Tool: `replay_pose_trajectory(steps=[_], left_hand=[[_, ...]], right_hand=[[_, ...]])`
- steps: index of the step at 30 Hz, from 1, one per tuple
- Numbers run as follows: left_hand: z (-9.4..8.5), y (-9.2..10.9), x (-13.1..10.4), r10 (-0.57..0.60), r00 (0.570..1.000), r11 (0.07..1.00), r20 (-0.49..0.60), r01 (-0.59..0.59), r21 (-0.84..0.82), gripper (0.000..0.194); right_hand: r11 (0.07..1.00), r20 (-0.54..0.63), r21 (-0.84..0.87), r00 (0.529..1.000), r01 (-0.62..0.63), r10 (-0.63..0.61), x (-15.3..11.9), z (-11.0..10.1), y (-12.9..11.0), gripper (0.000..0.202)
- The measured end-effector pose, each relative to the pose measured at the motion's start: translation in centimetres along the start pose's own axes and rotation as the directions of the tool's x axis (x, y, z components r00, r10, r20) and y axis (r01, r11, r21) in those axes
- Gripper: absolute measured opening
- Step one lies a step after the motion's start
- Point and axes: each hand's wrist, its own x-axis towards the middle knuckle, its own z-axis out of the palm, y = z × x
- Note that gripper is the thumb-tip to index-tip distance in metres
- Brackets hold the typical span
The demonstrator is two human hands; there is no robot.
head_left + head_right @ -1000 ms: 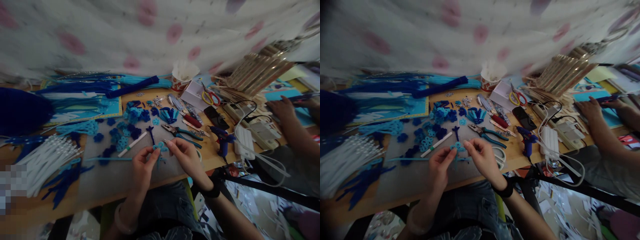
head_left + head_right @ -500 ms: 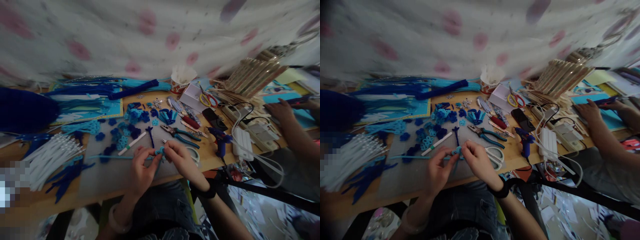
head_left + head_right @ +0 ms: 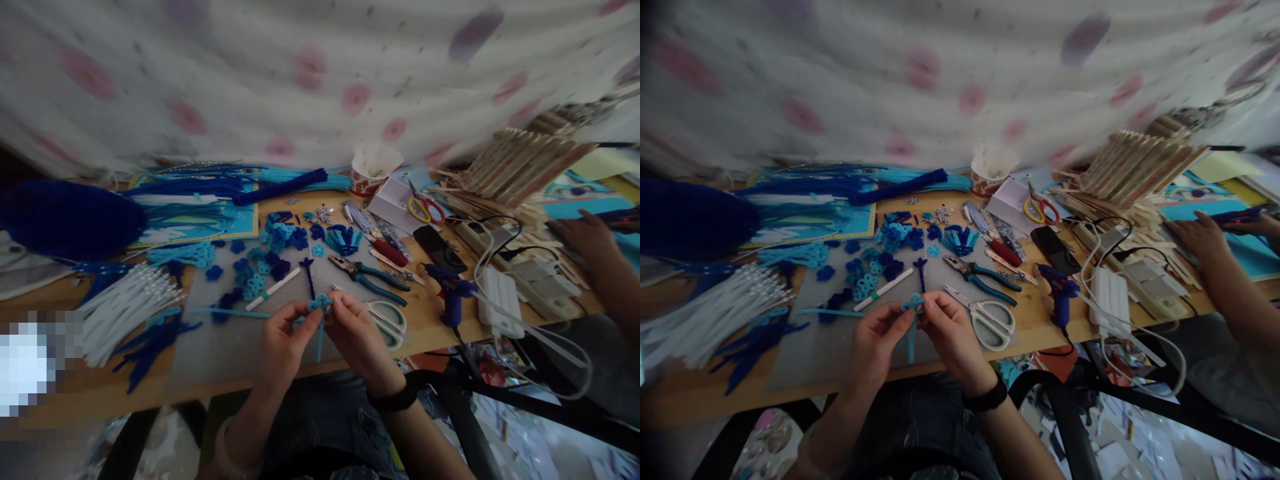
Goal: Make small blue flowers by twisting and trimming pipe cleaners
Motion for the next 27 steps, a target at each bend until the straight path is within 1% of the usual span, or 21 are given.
replay_pose_trajectory(steps=[3, 5, 8, 11, 13, 16, 18, 20, 23, 25, 27], left_hand=[[0.1, 0.2, -0.1, 0.008, 0.999, 1.0, 0.035, -0.008, -0.005, 0.013], [0.3, 0.2, -0.1, 0.014, 0.999, 1.0, 0.035, -0.014, -0.007, 0.014], [0.4, 0.1, -0.2, 0.023, 1.0, 1.0, 0.02, -0.023, -0.013, 0.015], [0.4, -0.1, -0.3, 0.043, 0.999, 0.999, 0.033, -0.043, -0.009, 0.012], [0.3, -0.3, -0.4, 0.056, 0.998, 0.998, 0.028, -0.055, -0.021, 0.012], [0.2, -0.8, -0.4, 0.033, 0.999, 0.994, 0.007, -0.032, -0.108, 0.014], [-0.1, -1.1, -0.3, -0.005, 1.0, 0.984, -0.001, 0.004, -0.176, 0.016], [-0.4, -1.3, -0.2, -0.029, 0.999, 0.98, -0.043, 0.02, -0.2, 0.018], [-1.0, -1.3, -0.1, 0.002, 0.991, 0.986, -0.136, -0.025, -0.167, 0.016], [-1.2, -1.2, -0.2, 0.033, 0.987, 0.984, -0.155, -0.059, -0.167, 0.012], [-1.4, -1.0, -0.6, 0.041, 0.989, 0.977, -0.141, -0.07, -0.2, 0.01]], right_hand=[[0.995, -0.018, 0.1, 0.999, -0.028, 0.03, -0.1, 0.4, 0.1, 0.035], [0.988, -0.023, 0.148, 0.998, -0.051, 0.055, -0.3, 0.5, -0.2, 0.033], [0.977, -0.024, 0.194, 0.995, -0.087, 0.093, -0.7, 0.5, -0.9, 0.03], [0.97, -0.031, 0.216, 0.993, -0.108, 0.117, -1.2, 0.6, -1.3, 0.026], [0.961, -0.04, 0.247, 0.99, -0.123, 0.137, -1.3, 0.7, -1.0, 0.025], [0.949, -0.051, 0.281, 0.985, -0.145, 0.166, -1.2, 0.8, 0.0, 0.027], [0.961, -0.071, 0.248, 0.987, -0.124, 0.146, -1.2, 0.8, 0.8, 0.031], [0.976, -0.081, 0.193, 0.99, -0.096, 0.113, -1.3, 0.9, 1.3, 0.036], [0.993, -0.052, 0.093, 0.996, -0.071, 0.076, -1.7, 1.3, 1.6, 0.031], [0.999, -0.01, -0.046, 1.0, 0.008, -0.008, -1.9, 1.6, 1.5, 0.026], [0.978, 0.058, -0.18, 0.993, 0.107, -0.098, -1.9, 1.9, 1.4, 0.026]])
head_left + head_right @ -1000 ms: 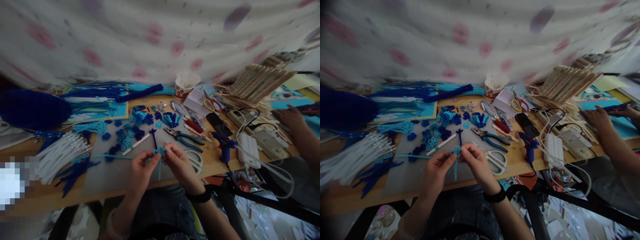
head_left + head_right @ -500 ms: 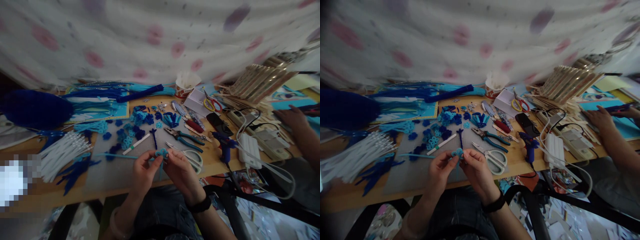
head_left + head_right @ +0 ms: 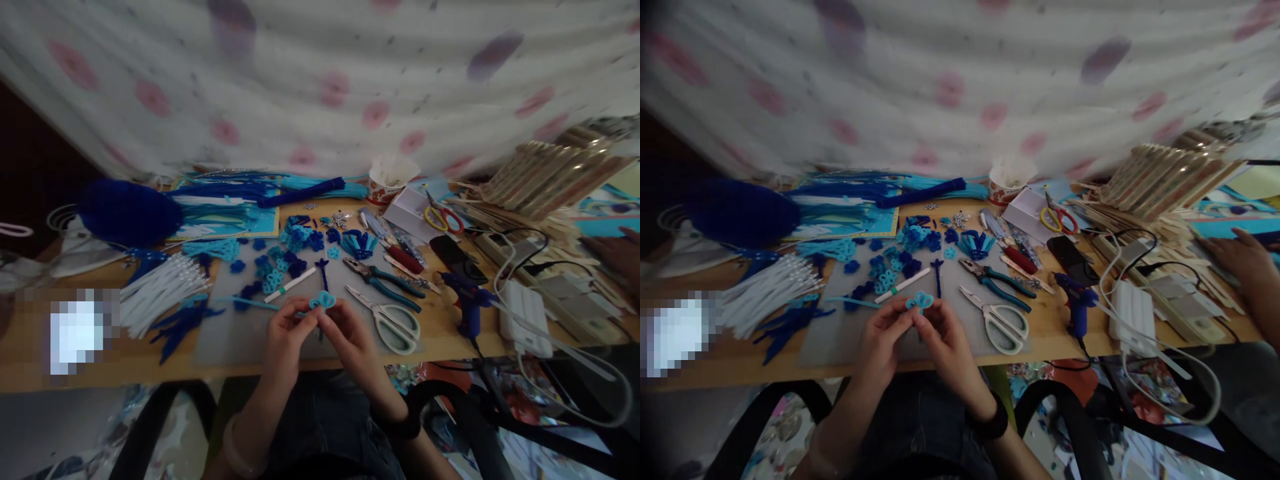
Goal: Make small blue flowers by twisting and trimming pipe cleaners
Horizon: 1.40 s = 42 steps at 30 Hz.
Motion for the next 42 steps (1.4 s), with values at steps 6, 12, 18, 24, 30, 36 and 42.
replay_pose_trajectory(steps=[6, 12, 18, 24, 30, 36, 42], left_hand=[[-0.9, 1.0, -0.7, 0.07, 0.996, 0.995, 0.047, -0.073, 0.07, 0.01], [-2.4, 2.4, -0.7, 0.388, 0.921, 0.857, 0.03, -0.373, 0.356, 0.01], [-2.6, 3.1, -1.1, 0.388, 0.92, 0.829, 0.057, -0.375, 0.415, 0.007], [-2.7, 3.6, -0.2, 0.286, 0.951, 0.835, 0.12, -0.309, 0.455, 0.016], [-2.5, 4.0, -0.2, 0.357, 0.921, 0.728, 0.153, -0.377, 0.573, 0.022], [-2.3, 3.9, -0.8, 0.248, 0.944, 0.748, 0.215, -0.328, 0.576, 0.022], [-4.1, 4.8, -1.3, 0.29, 0.901, 0.615, 0.322, -0.433, 0.659, 0.022]], right_hand=[[0.99, 0.118, -0.137, 0.993, 0.041, -0.024, 0.5, 0.3, -0.1, 0.036], [0.983, 0.165, -0.154, 0.979, -0.096, 0.122, 0.1, 0.9, -1.1, 0.04], [0.99, 0.165, -0.105, 0.98, -0.09, 0.107, 0.0, 1.5, -0.8, 0.037], [0.914, 0.15, -0.401, 0.989, 0.055, 0.006, -0.1, 1.5, -1.2, 0.029], [0.922, 0.17, -0.388, 0.982, -0.006, 0.078, 0.6, 1.1, -1.4, 0.029], [0.952, 0.279, -0.244, 0.927, -0.182, 0.249, 1.6, 0.5, -0.9, 0.047], [0.948, 0.161, -0.254, 0.958, -0.191, 0.237, 1.0, 0.9, -0.3, 0.053]])
